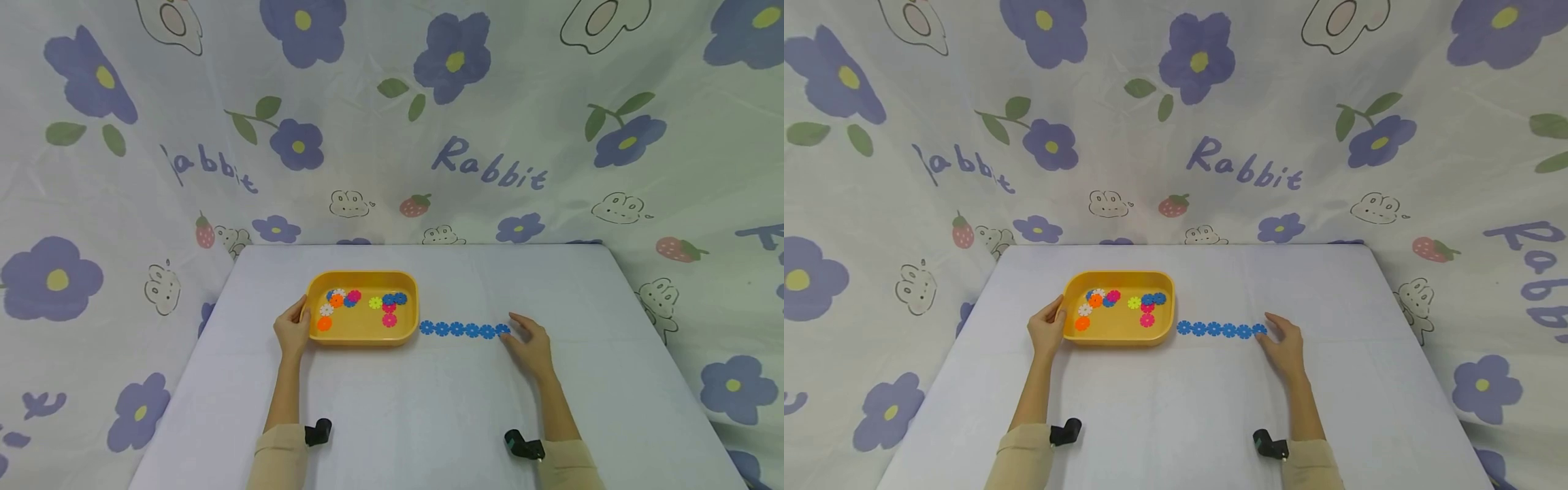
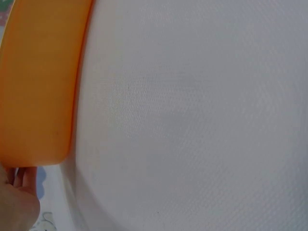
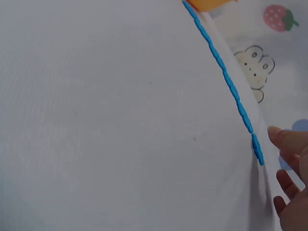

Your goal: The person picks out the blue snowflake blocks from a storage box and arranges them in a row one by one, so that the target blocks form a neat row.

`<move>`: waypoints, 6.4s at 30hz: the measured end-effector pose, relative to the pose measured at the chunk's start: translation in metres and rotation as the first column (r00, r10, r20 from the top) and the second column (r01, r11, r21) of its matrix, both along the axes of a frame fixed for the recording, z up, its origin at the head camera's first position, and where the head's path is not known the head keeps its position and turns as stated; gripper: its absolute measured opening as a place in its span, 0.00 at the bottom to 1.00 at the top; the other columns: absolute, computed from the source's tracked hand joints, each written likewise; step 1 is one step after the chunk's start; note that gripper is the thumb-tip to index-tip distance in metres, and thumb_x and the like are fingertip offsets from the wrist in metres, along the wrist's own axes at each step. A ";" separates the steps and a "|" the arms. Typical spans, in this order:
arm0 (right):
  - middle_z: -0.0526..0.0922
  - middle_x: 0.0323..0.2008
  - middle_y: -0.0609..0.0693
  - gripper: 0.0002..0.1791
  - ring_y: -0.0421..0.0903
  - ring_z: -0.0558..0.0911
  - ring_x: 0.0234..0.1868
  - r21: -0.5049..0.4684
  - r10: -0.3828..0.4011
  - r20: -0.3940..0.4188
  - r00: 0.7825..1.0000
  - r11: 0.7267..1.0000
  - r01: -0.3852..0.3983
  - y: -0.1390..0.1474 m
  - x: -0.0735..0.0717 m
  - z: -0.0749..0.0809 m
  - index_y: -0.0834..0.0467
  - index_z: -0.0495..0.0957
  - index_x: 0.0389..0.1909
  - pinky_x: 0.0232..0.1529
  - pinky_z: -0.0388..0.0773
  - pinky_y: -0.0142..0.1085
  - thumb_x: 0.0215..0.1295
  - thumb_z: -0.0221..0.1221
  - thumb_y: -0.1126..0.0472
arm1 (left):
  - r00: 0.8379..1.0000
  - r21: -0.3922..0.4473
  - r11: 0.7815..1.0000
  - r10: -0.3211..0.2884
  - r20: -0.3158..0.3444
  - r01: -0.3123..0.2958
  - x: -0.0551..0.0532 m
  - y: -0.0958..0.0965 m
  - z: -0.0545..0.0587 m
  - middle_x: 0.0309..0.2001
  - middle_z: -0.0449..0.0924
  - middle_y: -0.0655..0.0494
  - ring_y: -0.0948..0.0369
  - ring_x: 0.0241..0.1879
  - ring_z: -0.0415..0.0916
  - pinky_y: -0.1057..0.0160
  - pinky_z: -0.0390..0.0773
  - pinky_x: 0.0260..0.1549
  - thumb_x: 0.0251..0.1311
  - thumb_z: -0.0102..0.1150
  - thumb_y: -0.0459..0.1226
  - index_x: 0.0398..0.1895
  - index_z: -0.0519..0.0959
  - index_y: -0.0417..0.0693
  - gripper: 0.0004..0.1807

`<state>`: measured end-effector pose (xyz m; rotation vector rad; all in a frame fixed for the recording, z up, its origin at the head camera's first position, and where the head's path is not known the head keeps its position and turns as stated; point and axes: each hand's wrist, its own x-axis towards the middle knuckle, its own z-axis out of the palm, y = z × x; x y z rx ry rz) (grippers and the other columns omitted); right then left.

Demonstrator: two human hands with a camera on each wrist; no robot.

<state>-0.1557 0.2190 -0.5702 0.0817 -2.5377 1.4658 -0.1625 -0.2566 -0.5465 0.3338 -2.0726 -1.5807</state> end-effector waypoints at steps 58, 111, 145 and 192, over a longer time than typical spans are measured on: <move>0.77 0.55 0.61 0.19 0.55 0.75 0.58 0.003 0.581 0.133 0.803 0.810 -0.587 -0.282 -0.098 0.021 0.68 0.75 0.55 0.60 0.71 0.41 0.62 0.56 0.69 | 1.000 -0.013 1.000 -0.027 0.004 0.027 0.011 0.007 0.027 0.49 0.75 0.29 0.39 0.51 0.73 0.82 0.74 0.39 0.56 0.52 0.20 0.49 0.74 0.23 0.16; 0.78 0.32 0.44 0.14 0.43 0.74 0.39 0.299 0.451 0.290 0.844 0.795 -0.528 -0.301 -0.082 0.025 0.54 0.78 0.34 0.47 0.63 0.40 0.50 0.71 0.54 | 1.000 -0.007 1.000 -0.001 -0.004 0.001 0.013 0.011 0.029 0.49 0.76 0.31 0.39 0.52 0.72 0.82 0.74 0.39 0.56 0.53 0.19 0.48 0.75 0.24 0.15; 0.79 0.53 0.60 0.26 0.48 0.81 0.47 -0.487 0.527 0.277 0.804 0.798 -0.355 -0.278 -0.082 0.039 0.67 0.75 0.55 0.46 0.80 0.34 0.52 0.67 0.70 | 1.000 0.009 1.000 0.014 0.011 -0.014 -0.003 -0.002 -0.002 0.51 0.77 0.36 0.45 0.52 0.75 0.84 0.73 0.38 0.58 0.53 0.21 0.50 0.76 0.29 0.16; 0.80 0.49 0.60 0.25 0.48 0.77 0.40 -0.272 0.354 0.056 0.933 0.905 -0.327 -0.131 -0.047 0.063 0.67 0.77 0.51 0.45 0.80 0.30 0.51 0.69 0.65 | 1.000 0.026 0.999 0.020 0.005 -0.020 0.001 0.002 0.005 0.49 0.76 0.33 0.43 0.52 0.74 0.84 0.73 0.37 0.57 0.53 0.20 0.49 0.77 0.27 0.15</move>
